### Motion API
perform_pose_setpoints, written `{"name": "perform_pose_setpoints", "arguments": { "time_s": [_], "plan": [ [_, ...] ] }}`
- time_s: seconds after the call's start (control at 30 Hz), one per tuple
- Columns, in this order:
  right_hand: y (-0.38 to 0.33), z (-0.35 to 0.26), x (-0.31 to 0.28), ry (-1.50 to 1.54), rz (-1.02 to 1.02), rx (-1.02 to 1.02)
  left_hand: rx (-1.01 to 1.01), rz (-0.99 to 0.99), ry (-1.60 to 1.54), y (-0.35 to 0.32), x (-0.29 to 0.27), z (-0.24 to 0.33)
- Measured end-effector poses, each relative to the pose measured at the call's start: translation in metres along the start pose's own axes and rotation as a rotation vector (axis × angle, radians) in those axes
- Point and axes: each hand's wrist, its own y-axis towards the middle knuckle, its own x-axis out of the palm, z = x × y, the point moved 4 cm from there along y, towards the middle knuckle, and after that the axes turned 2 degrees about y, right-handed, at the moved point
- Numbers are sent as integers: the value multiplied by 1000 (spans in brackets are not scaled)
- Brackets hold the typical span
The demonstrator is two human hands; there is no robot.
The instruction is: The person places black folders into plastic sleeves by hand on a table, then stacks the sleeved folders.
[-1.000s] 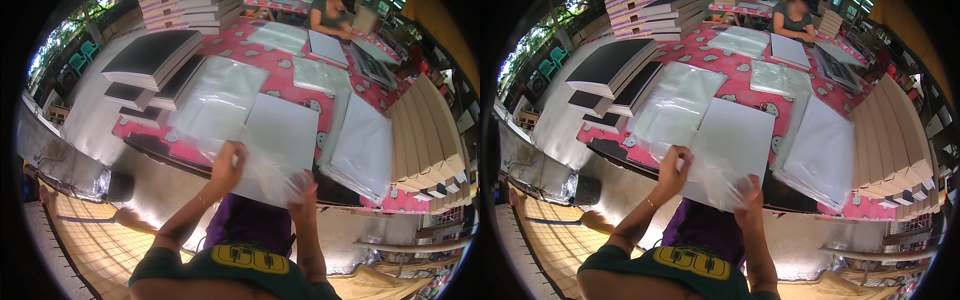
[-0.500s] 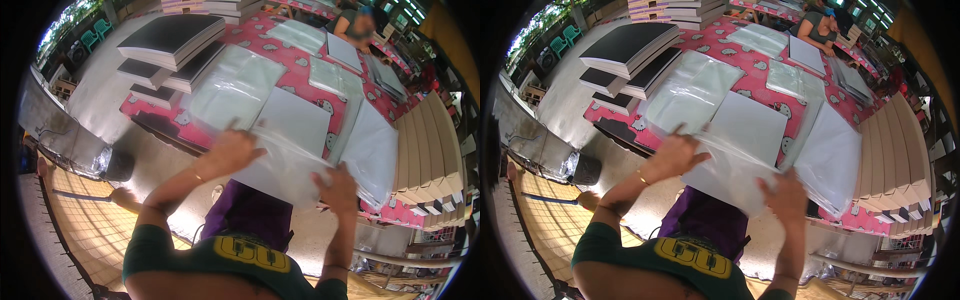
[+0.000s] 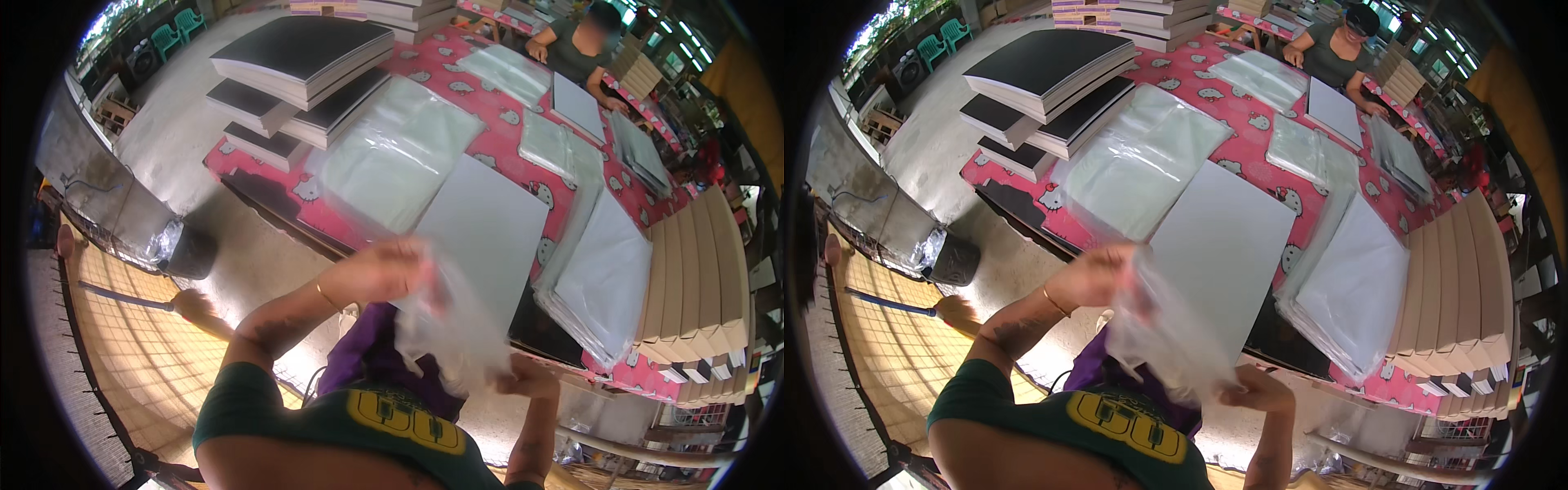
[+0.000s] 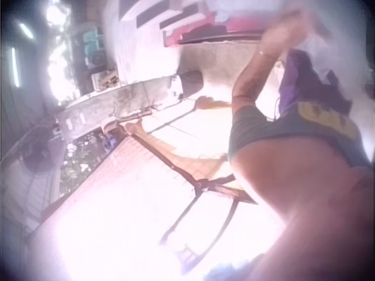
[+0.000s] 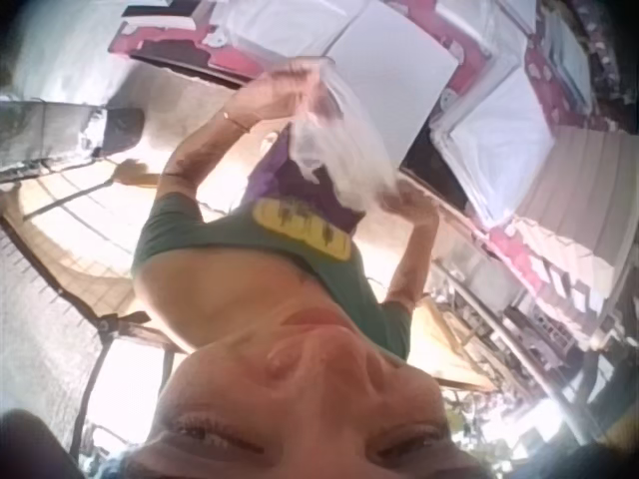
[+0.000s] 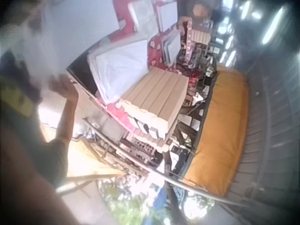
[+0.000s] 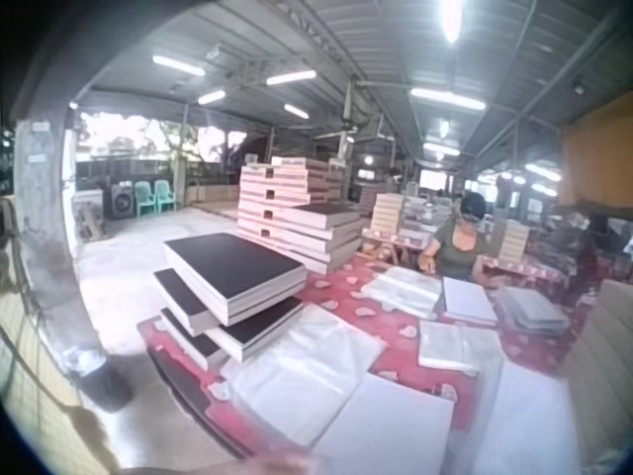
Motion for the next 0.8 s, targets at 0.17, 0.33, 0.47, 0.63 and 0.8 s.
{"name": "perform_pose_setpoints", "arguments": {
  "time_s": [0.17, 0.33, 0.47, 0.63, 0.8],
  "plan": [
    [-1, -7, 7, 1164, 333, -292, -519, -267, 539, -25, -24, -85],
    [-1, 41, 28, 461, 67, -121, -125, 244, -295, -61, -44, -42],
    [2, 33, 37, 781, 261, -400, -240, 374, -250, -79, -54, -65],
    [12, 32, 65, 203, 1000, -46, -241, 833, 198, -106, -57, -121],
    [34, 28, 77, 89, 1313, -38, -106, 999, 602, -91, -42, -128]
  ]
}}
